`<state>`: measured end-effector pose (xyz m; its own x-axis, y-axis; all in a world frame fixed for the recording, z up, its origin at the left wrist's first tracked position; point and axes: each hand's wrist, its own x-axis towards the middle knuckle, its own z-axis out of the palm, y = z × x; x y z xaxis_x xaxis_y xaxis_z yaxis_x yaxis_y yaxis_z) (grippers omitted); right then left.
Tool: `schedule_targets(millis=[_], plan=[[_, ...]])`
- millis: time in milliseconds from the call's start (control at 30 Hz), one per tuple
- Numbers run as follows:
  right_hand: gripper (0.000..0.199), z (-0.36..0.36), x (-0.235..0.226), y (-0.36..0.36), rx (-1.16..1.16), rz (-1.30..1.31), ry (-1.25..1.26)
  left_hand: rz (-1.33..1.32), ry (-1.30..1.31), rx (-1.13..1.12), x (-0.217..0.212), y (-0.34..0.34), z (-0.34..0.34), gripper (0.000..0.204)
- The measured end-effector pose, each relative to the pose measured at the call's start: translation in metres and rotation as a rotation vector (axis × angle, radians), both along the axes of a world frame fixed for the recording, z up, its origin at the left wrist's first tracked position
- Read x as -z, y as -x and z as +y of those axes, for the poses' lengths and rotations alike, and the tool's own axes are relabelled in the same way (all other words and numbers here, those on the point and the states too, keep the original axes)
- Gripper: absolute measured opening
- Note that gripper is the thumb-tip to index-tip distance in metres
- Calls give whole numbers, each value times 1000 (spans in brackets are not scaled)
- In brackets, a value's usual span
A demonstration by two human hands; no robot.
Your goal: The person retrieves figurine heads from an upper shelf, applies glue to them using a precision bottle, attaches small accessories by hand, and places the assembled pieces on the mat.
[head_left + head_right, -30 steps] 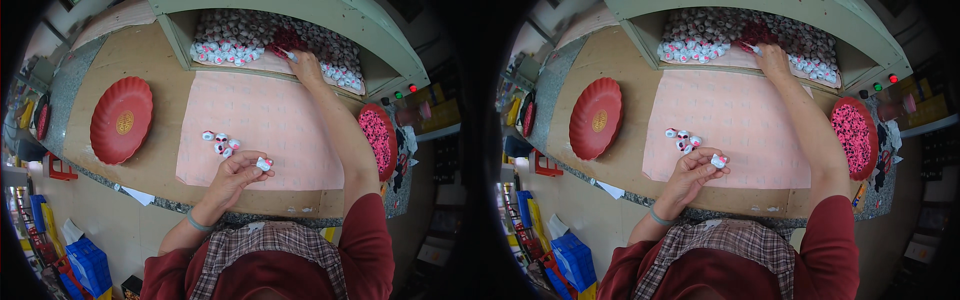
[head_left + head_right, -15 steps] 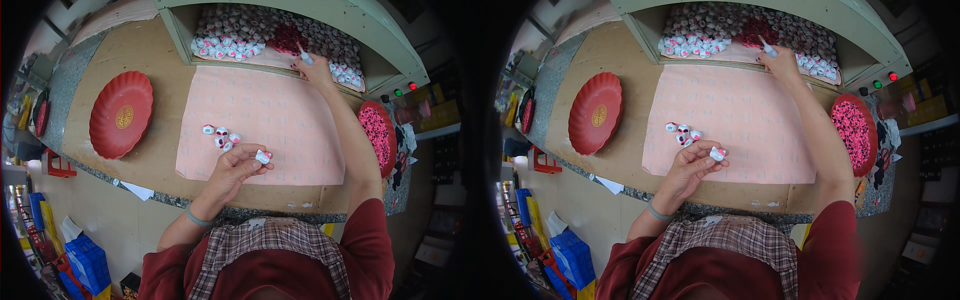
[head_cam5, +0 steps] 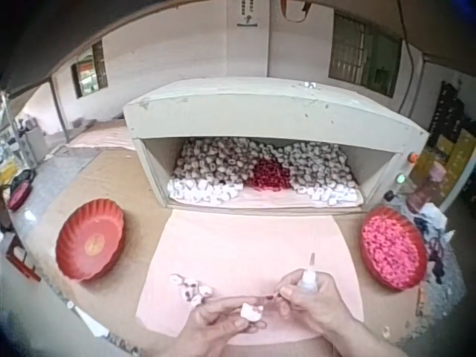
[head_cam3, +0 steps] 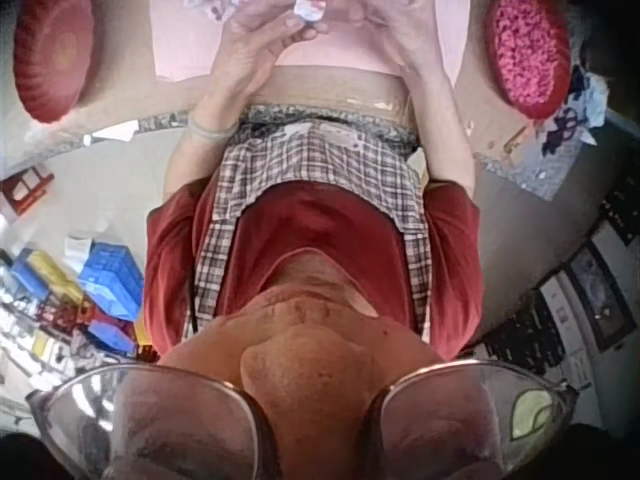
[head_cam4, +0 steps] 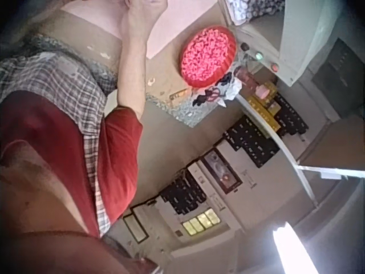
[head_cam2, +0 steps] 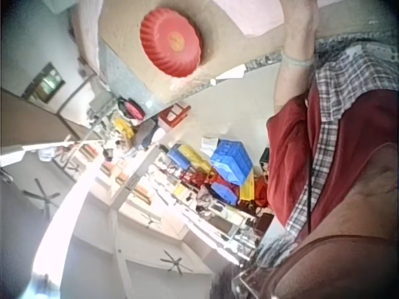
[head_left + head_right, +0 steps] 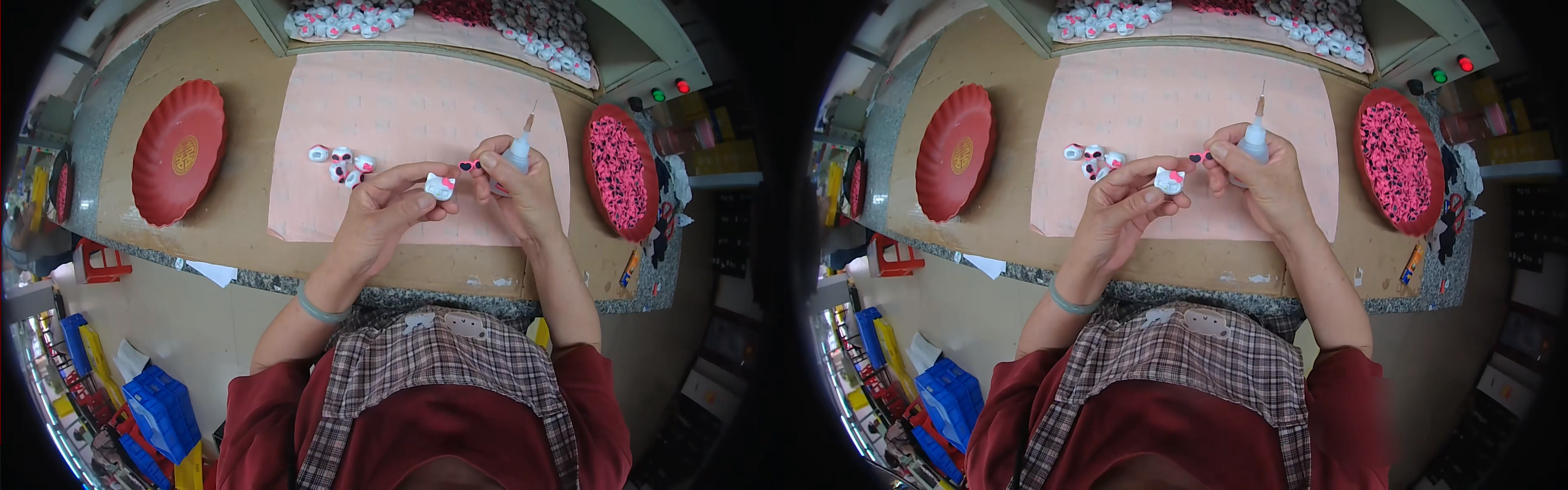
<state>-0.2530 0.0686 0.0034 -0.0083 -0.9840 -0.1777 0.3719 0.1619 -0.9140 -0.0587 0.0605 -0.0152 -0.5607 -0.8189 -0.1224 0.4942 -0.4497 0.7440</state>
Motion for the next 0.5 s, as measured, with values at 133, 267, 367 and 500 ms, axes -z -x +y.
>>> schedule_targets(millis=[133,267,367,500], plan=[[7,18,17,-5,41,114,69,-23,12,24,5,5,5,33],[8,28,17,-9,80,216,105,-56,3,26,8,7,8,32],[10,33,13,-10,90,340,161,-61,11,26,5,8,10,31],[9,34,20,0,131,246,164,-105,87,-21,5,12,12,31]])
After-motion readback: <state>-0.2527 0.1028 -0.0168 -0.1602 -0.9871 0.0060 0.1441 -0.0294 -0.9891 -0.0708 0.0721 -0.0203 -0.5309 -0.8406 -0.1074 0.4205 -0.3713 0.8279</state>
